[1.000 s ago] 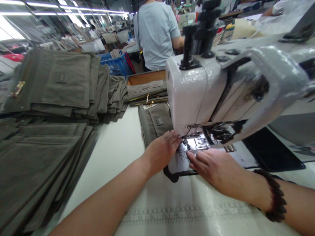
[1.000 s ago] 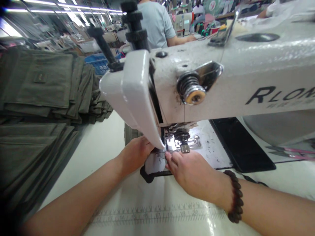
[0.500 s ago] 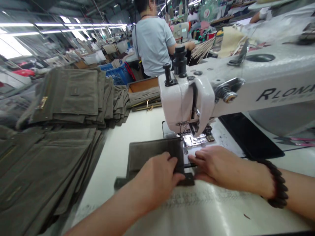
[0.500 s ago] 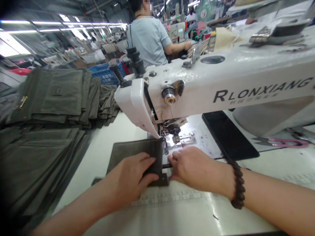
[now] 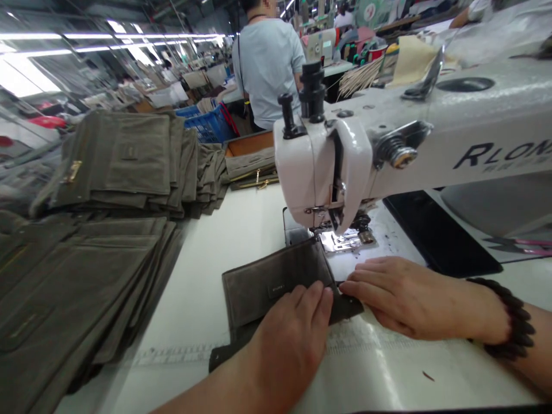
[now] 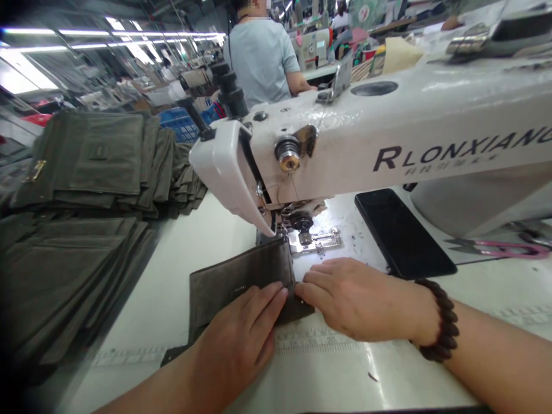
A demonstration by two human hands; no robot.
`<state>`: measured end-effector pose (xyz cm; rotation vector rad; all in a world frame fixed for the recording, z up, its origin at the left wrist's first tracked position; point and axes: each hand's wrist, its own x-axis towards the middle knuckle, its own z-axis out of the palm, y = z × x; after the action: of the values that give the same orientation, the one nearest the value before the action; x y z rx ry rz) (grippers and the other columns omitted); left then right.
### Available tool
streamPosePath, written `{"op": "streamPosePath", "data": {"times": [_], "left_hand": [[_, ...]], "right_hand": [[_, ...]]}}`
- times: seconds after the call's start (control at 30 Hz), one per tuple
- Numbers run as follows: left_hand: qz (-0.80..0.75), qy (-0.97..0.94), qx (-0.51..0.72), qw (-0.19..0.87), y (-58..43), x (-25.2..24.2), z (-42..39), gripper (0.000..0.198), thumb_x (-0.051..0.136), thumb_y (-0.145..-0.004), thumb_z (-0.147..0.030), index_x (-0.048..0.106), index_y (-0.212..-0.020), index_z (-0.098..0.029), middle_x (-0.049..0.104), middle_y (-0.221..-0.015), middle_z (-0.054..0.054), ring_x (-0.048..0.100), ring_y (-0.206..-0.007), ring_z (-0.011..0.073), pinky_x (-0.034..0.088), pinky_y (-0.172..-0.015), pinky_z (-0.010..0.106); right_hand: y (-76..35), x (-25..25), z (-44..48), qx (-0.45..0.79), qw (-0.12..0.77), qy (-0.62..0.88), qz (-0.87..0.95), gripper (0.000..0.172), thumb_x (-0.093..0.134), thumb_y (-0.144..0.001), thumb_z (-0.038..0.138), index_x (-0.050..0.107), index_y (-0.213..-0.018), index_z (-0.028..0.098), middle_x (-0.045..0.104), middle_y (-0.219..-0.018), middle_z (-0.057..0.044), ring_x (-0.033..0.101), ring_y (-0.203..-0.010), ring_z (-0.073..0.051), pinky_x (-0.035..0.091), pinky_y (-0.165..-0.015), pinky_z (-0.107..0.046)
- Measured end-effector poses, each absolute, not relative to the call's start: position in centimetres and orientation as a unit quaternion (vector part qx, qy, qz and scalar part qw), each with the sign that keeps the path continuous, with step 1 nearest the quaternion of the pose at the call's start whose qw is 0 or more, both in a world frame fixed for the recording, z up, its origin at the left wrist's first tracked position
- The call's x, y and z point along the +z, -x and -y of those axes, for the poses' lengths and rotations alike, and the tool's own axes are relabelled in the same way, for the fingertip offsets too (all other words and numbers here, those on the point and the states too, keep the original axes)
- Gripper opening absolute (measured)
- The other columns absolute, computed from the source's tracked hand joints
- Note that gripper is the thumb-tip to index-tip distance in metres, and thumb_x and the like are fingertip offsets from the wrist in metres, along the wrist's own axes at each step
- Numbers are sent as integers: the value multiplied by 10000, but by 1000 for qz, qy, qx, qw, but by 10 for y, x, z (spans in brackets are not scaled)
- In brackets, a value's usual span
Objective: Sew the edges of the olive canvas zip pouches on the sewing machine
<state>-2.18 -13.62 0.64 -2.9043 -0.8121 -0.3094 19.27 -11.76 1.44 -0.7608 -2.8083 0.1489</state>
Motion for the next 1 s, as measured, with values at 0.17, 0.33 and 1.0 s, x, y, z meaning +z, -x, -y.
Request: {"op": "streamPosePath", "data": {"times": [0.17, 0.33, 1.0], "left_hand": [[251, 955, -150, 53, 21, 12, 131, 318, 347, -813, -88, 529, -1057, 4, 600, -1051, 160, 556, -937, 230, 502, -785, 348], [263, 953, -126, 86, 20, 19, 130, 324, 327, -810, -70, 546, -1048, -39, 600, -1062, 145, 582, -788, 218, 510, -604, 333], [265, 964, -23, 17, 15, 3, 106, 325, 379, -810, -102, 503, -1106, -51, 580, -1115, 119, 539, -862, 201, 485, -691, 298]], "right_hand": [[-187, 19, 126, -64, 146, 270, 949, 256, 318, -870, 155, 541, -982, 97, 577, -818, -101, 512, -728, -165, 399, -631, -308], [-177, 27, 131, -123, 121, 234, 957, 218, 365, -834, 103, 578, -784, 114, 545, -708, -72, 468, -621, -157, 334, -554, -320], [-172, 0, 120, -92, 88, 304, 944, 96, 437, -771, 109, 519, -738, 147, 490, -654, -32, 388, -578, -163, 239, -531, -314]]}}
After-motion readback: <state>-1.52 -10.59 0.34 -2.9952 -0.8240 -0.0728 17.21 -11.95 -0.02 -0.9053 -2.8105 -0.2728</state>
